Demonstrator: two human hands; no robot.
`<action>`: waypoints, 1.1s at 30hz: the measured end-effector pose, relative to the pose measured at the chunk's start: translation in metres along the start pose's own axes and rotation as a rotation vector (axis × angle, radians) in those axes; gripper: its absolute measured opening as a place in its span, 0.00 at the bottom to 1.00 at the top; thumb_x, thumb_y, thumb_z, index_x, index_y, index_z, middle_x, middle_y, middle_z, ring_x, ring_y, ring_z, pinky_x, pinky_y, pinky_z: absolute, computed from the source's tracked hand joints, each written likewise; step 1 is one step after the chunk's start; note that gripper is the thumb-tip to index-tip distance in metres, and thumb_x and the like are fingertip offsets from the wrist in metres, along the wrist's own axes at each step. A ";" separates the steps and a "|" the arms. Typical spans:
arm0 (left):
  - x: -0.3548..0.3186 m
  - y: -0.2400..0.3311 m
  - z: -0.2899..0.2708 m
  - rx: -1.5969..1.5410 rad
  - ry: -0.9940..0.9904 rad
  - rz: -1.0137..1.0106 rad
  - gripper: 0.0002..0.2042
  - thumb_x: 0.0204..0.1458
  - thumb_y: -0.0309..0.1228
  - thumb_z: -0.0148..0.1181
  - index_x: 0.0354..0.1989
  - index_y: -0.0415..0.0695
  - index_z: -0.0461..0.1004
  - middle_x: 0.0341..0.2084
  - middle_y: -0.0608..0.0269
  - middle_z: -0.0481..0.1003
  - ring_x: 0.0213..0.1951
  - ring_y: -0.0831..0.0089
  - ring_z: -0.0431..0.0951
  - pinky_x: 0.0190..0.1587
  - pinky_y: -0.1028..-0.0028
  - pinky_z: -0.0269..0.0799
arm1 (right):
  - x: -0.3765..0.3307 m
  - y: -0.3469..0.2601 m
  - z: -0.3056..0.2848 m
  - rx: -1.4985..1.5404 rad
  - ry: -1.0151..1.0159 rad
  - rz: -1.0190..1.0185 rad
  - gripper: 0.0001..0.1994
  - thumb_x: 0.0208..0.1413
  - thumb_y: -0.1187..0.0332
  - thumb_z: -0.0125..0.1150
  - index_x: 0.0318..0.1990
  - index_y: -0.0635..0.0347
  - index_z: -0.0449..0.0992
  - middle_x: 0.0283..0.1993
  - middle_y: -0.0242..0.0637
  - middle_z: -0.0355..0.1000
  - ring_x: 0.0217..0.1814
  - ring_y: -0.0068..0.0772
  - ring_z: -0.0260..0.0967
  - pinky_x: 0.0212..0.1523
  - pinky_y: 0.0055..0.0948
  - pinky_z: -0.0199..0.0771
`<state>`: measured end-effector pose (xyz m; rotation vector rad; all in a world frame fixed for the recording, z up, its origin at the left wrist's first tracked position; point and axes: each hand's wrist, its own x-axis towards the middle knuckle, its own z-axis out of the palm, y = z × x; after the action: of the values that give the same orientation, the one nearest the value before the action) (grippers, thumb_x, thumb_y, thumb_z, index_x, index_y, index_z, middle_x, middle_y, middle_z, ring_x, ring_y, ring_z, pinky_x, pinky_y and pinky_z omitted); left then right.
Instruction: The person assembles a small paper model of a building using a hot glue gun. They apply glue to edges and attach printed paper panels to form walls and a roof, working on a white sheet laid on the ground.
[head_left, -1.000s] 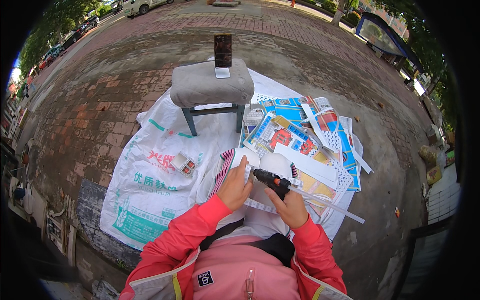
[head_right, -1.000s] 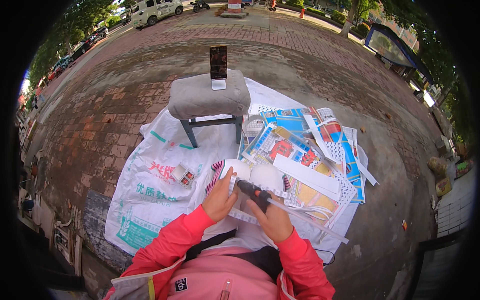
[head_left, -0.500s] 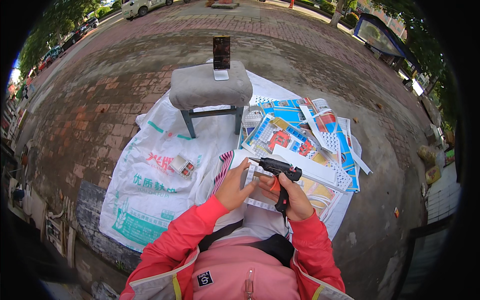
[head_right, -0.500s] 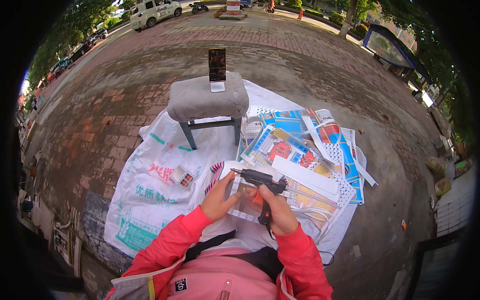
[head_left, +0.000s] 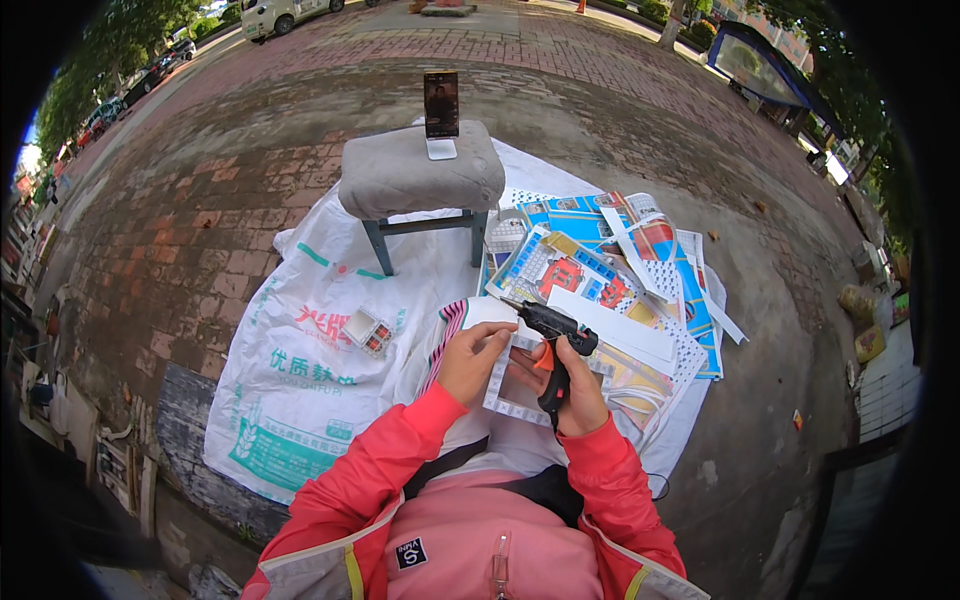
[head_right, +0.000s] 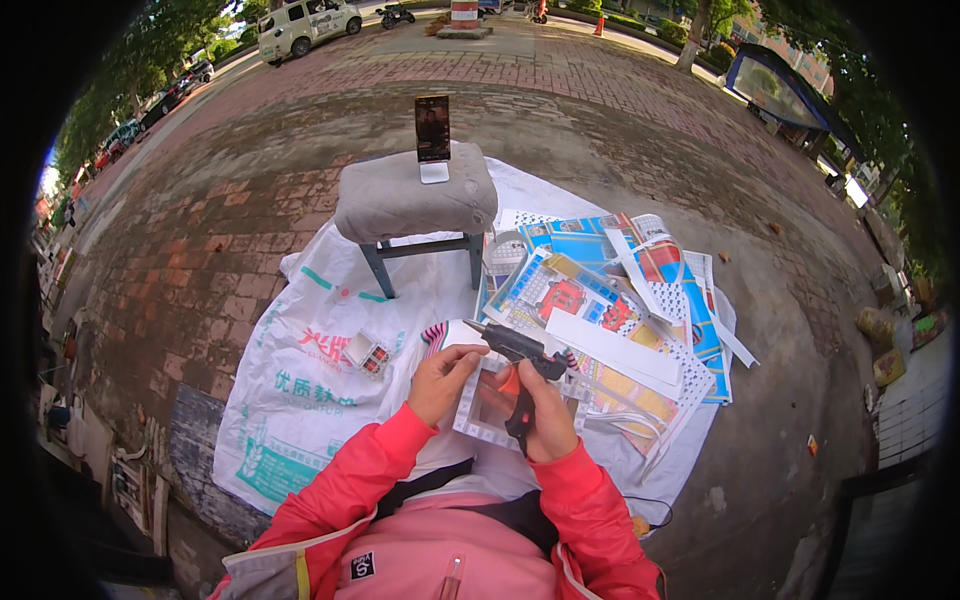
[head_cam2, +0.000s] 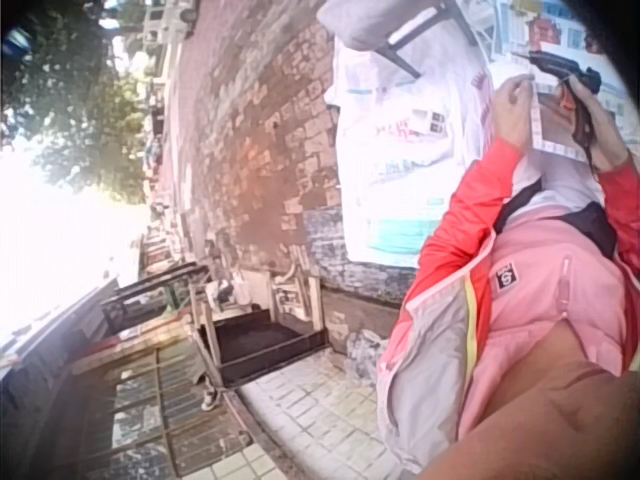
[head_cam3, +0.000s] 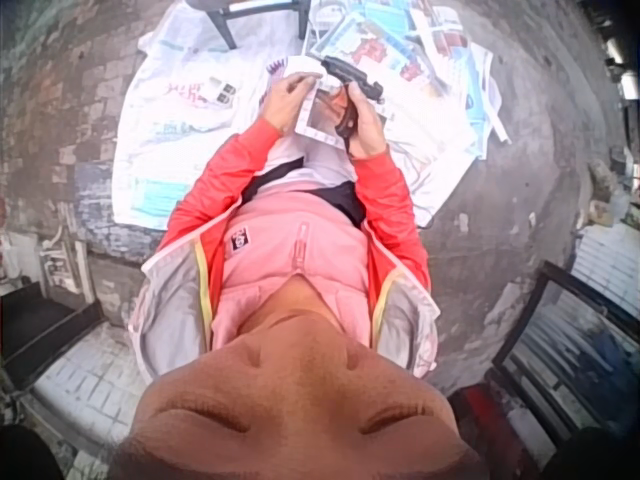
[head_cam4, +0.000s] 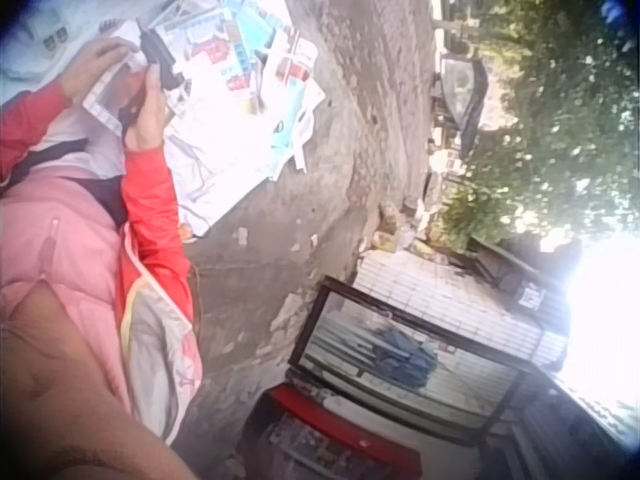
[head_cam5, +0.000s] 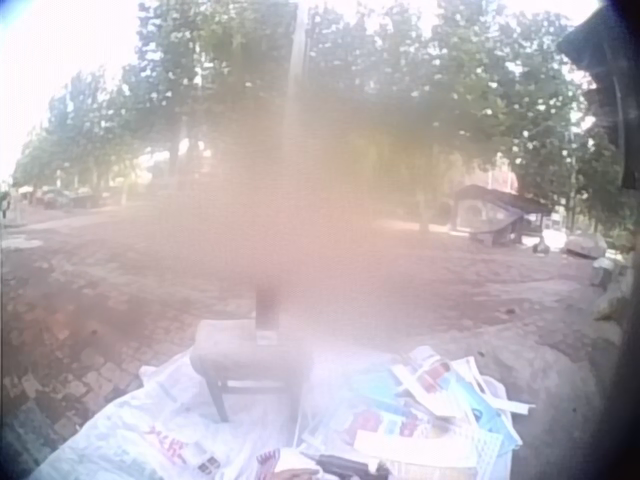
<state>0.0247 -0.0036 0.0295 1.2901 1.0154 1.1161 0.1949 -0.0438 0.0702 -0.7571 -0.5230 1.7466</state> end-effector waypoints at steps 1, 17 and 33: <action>0.000 -0.001 0.000 -0.025 0.004 -0.018 0.13 0.62 0.33 0.54 0.49 0.38 0.76 0.39 0.64 0.78 0.42 0.80 0.75 0.47 0.79 0.69 | -0.001 0.001 0.000 0.017 -0.025 -0.015 0.14 0.66 0.58 0.50 0.44 0.61 0.72 0.40 0.37 0.73 0.58 0.49 0.69 0.62 0.49 0.67; -0.010 0.009 0.006 -0.179 0.017 0.012 0.14 0.63 0.32 0.51 0.54 0.41 0.71 0.39 0.63 0.77 0.43 0.80 0.75 0.45 0.80 0.69 | -0.006 -0.002 0.007 0.002 -0.101 -0.089 0.14 0.65 0.61 0.51 0.51 0.59 0.70 0.40 0.32 0.70 0.49 0.30 0.70 0.58 0.43 0.70; -0.011 0.021 0.002 -0.090 -0.007 0.183 0.11 0.60 0.25 0.55 0.50 0.38 0.71 0.50 0.65 0.68 0.44 0.78 0.75 0.45 0.80 0.69 | -0.014 -0.007 0.009 0.067 -0.147 -0.115 0.16 0.64 0.62 0.51 0.54 0.61 0.68 0.39 0.36 0.70 0.47 0.30 0.69 0.62 0.49 0.66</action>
<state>0.0238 -0.0152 0.0506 1.3333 0.8450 1.2802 0.1960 -0.0551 0.0841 -0.5434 -0.5928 1.7119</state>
